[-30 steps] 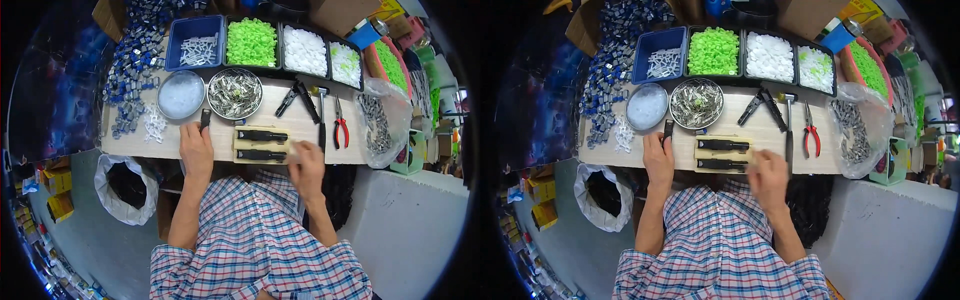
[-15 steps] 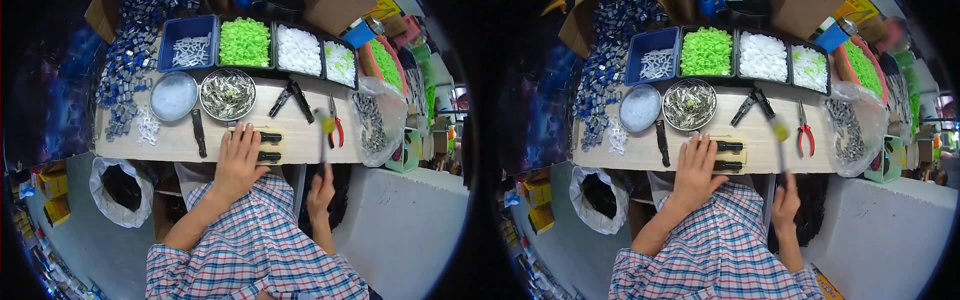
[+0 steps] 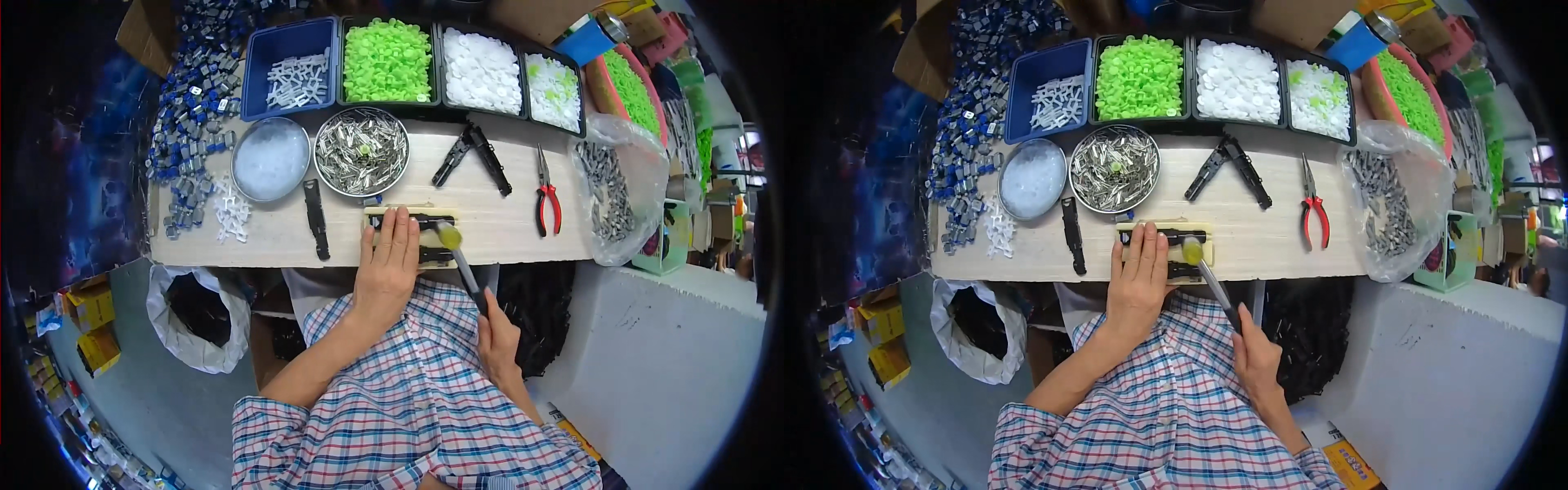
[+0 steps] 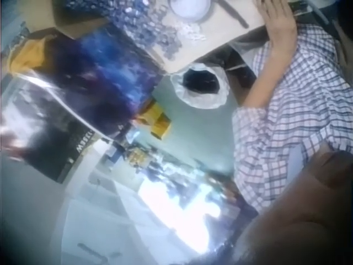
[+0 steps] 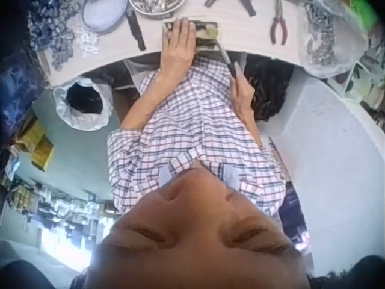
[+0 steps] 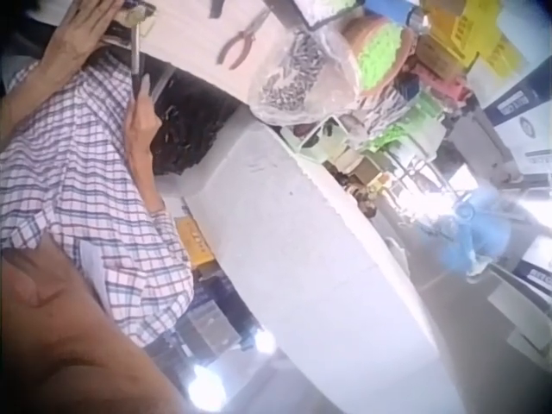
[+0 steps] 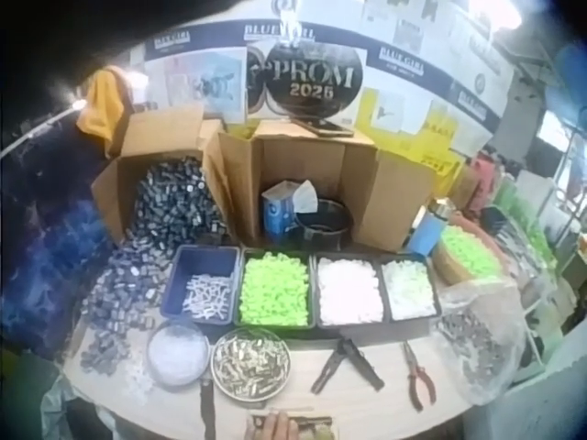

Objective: Assembling small components at a workbench using various tools.

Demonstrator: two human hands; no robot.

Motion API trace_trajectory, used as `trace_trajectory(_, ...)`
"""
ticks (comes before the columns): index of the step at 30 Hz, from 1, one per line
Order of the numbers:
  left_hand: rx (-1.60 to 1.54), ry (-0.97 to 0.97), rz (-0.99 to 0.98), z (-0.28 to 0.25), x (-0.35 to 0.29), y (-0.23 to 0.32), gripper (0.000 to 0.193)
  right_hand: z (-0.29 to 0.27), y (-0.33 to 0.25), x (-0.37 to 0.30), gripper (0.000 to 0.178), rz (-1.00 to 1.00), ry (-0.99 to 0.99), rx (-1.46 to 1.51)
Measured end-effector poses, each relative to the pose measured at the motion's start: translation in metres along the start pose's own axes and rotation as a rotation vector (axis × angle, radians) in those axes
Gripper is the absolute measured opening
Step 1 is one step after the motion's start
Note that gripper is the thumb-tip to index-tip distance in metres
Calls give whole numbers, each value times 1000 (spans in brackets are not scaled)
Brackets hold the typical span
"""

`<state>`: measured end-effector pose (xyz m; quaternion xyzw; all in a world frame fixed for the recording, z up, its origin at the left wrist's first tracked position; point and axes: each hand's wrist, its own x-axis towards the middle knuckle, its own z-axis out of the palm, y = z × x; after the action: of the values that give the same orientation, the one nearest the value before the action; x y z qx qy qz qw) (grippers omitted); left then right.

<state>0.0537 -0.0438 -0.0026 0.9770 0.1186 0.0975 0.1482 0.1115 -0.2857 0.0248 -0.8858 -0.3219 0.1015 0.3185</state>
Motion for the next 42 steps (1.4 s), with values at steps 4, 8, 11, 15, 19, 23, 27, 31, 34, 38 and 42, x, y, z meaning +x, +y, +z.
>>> trace_trajectory(4,17,18,0,2,-2,0,65,-6,1,-27,45,-156,64,11)
trace_trajectory(8,53,74,13,14,-8,-3,66,-6,-4,-21,45,29,-85,11)
trace_trajectory(11,1,135,33,16,-18,-6,70,-1,-13,-22,46,-125,38,77)
trace_trajectory(15,-209,176,-31,14,-54,-20,71,22,-16,-4,47,-94,-42,72)
trace_trajectory(19,-151,394,-102,-9,-57,-40,42,19,-30,16,47,-99,-37,97)
trace_trajectory(23,-196,456,-200,-23,-49,-58,33,35,-30,30,42,44,-68,145)
trace_trajectory(27,-179,423,-240,-24,-51,-72,35,24,-35,19,40,-49,-71,177)
trace_trajectory(31,-168,397,-205,-21,-50,-81,39,34,-26,13,40,-99,-95,117)
trace_trajectory(34,-200,420,-216,-20,-49,-82,40,27,-31,26,38,-66,-136,96)
trace_trajectory(38,-286,460,-220,-26,-41,-77,38,24,-45,35,38,3,-79,119)
trace_trajectory(42,-303,487,-219,-27,-38,-75,36,24,-50,47,37,129,-178,103)
